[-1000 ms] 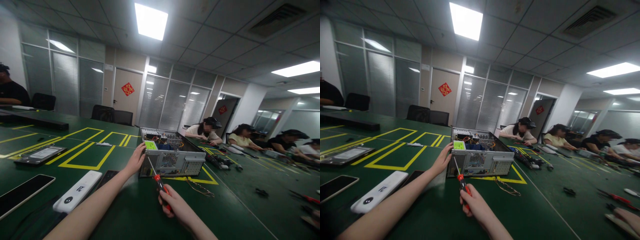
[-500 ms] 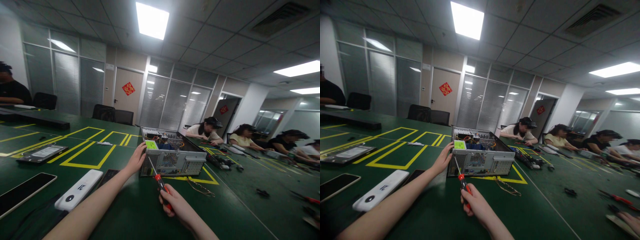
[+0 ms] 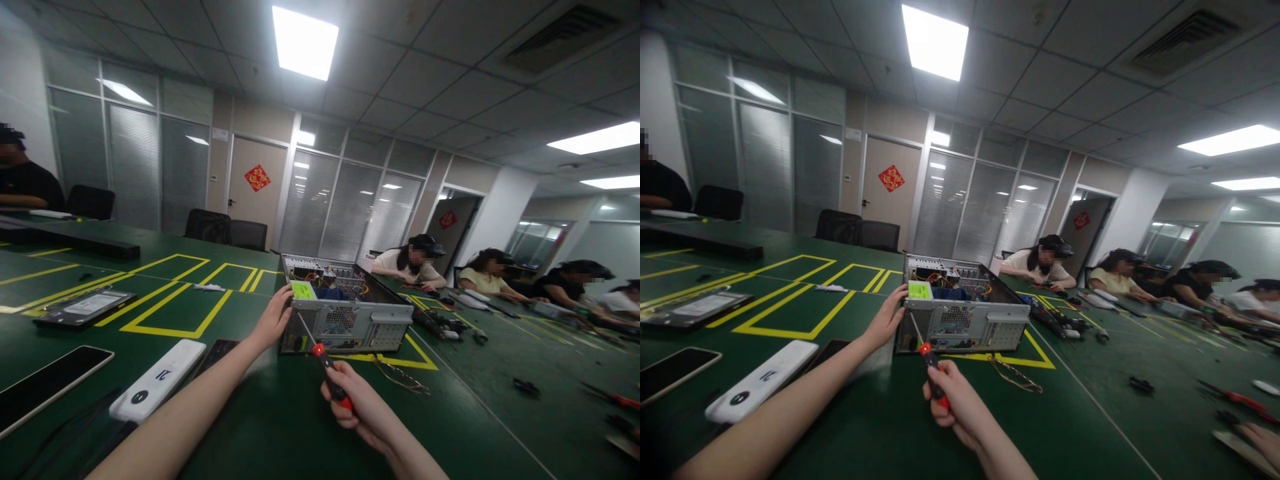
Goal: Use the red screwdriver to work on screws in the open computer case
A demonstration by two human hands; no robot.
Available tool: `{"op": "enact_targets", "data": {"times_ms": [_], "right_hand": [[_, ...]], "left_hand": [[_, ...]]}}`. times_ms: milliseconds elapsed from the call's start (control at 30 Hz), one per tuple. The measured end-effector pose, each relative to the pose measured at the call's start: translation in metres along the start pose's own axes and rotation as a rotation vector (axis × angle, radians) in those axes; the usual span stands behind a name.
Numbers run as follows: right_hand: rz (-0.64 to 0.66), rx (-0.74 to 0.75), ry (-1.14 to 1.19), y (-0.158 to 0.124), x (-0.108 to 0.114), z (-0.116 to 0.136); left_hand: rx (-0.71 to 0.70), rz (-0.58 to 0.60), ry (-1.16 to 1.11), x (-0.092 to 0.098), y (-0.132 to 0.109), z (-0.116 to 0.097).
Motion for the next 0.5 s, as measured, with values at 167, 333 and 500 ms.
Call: {"op": "enact_targets", "data": {"times_ms": [167,333,500], "right_hand": [[0.225,-0.271,0.440,0.000,-0.001,0.005],[0.386,-0.344,0.586,0.000,-0.012,0.001],[0.386,-0.310,0.608,0.001,-0.018,0.000]], "left_hand": [[-0.009,-0.001,0.006,0.000,0.000,0.001],[-0.006,0.000,0.006,0.000,-0.001,0.001],[-0.005,-0.002,0.014,0.000,0.000,0.000]]}}
Point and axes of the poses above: each hand's wrist, its own y-axis towards the middle knuckle, its own x-axis out of the back of the hand, z = x × y, the point moved 3 cm from there along y, towards the middle knuckle, and after that the axes turned 13 degrees about -x, right-handed, at the moved point
